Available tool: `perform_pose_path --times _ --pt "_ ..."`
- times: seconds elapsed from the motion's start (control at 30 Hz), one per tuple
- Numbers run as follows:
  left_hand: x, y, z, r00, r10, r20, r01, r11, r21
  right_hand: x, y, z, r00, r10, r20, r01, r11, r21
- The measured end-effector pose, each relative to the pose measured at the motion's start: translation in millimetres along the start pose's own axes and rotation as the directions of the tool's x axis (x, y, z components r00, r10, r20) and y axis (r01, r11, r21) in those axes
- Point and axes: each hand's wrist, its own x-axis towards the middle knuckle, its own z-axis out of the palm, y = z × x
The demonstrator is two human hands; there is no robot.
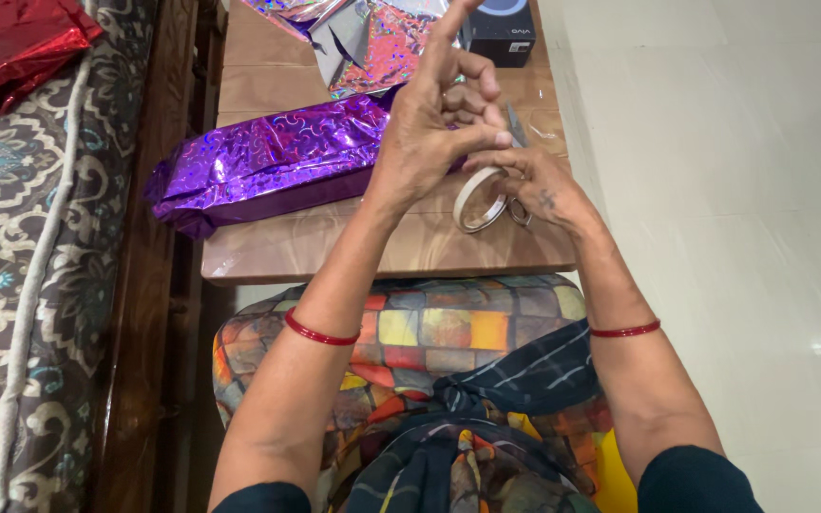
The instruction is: The person wraps a rectangular gift with shiny purple wrapping paper. They tear and apply clear tape to secure the paper, fold the edges, and use scissors to trim excess paper. The wrapped gift remains on the table at the end.
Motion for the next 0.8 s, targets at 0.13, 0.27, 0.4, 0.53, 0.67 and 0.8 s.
perform_pose_path --times 0.13,0.27,0.4,0.53,0.67,0.8 --pt "5.4 -1.1 6.0 1.000 0.005 0.024 -0.006 1.000 0.025 3.7 5.4 -2.3 0.997 -0.060 -0.055 0.065 0.992 0.107" --pt "8.9 -1.8 6.2 0.999 0.023 0.043 -0.025 0.999 0.048 -4.8 2.6 -4.4 0.968 -0.239 -0.070 0.239 0.811 0.534" --pt "10.9 -0.1 4.1 0.999 0.003 0.051 -0.003 1.000 0.010 -7.4 -5.4 -5.3 0.882 -0.470 -0.029 0.307 0.527 0.792" --pt "8.1 5.7 0.2 0.998 -0.025 0.064 0.026 1.000 -0.009 1.0 -3.9 -4.6 0.908 -0.418 -0.033 0.200 0.362 0.910" --pt "3.1 11.1 -7.4 0.996 -0.025 0.091 0.027 0.999 -0.021 6.0 7.3 -2.6 0.959 -0.283 0.004 0.110 0.387 0.916" --pt "-0.4 14.3 -16.6 0.993 -0.038 0.111 0.040 0.999 -0.023 7.7 13.9 -3.7 0.963 -0.266 0.044 0.076 0.424 0.903"
